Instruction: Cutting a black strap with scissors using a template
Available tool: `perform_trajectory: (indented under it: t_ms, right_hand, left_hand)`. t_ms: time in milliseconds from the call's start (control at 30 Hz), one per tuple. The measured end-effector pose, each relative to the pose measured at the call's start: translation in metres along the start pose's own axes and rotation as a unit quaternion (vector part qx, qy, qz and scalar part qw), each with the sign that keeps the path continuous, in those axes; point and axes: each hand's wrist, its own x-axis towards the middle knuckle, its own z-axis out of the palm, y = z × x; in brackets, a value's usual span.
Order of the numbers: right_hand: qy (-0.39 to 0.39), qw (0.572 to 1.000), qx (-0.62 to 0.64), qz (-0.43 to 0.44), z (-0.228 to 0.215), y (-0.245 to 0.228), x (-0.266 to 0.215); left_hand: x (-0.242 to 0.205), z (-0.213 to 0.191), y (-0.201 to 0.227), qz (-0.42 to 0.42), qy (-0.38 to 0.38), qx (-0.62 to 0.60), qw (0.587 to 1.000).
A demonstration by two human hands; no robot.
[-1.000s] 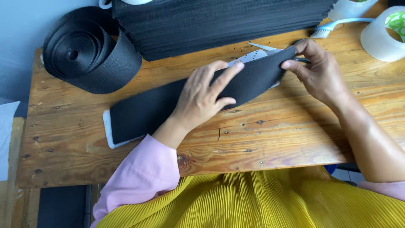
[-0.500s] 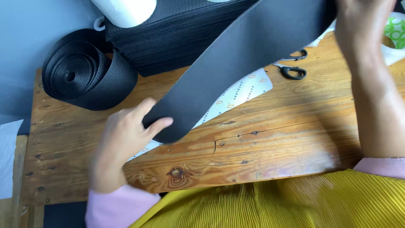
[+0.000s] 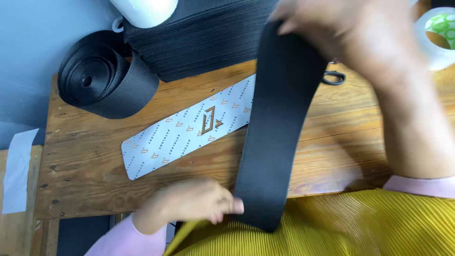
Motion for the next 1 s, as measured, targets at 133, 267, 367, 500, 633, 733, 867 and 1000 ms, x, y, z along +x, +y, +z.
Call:
perform_trajectory:
  t_ms: [133, 267, 367, 500, 633, 733, 867, 1000]
  right_hand:
    - [-0.004, 0.989, -0.104, -0.1, 0.036, -0.009, 0.018]
    - [-0.026, 0.98, -0.182, -0.075, 0.075, -0.005, 0.006]
    - [-0.04, 0.987, -0.151, -0.03, 0.077, -0.005, 0.001]
    - [-0.091, 0.986, -0.027, 0.14, 0.071, 0.011, 0.002]
    - [-0.188, 0.933, 0.118, 0.284, 0.068, 0.012, 0.011]
    - [-0.221, 0.899, 0.11, 0.363, 0.073, 0.004, 0.014]
    - [-0.24, 0.912, 0.008, 0.333, 0.077, 0.001, 0.007]
    - [-0.209, 0.942, 0.023, 0.263, 0.061, -0.007, 0.011]
  left_hand:
    - [0.014, -0.042, -0.011, -0.061, 0.357, 0.051, 0.931]
    - [0.078, -0.08, -0.027, 0.377, 0.592, -0.08, 0.708]
    - [0.124, -0.091, -0.026, 0.396, 0.604, -0.123, 0.681]
    - [0.145, -0.086, -0.038, 0.357, 0.696, -0.136, 0.608]
    - [0.136, -0.084, -0.042, 0.39, 0.681, -0.237, 0.573]
    - [0.126, -0.085, -0.04, 0.383, 0.646, -0.254, 0.61]
    - [0.131, -0.087, -0.039, 0.411, 0.546, -0.341, 0.646]
    - [0.127, -0.081, -0.03, 0.425, 0.564, -0.332, 0.625]
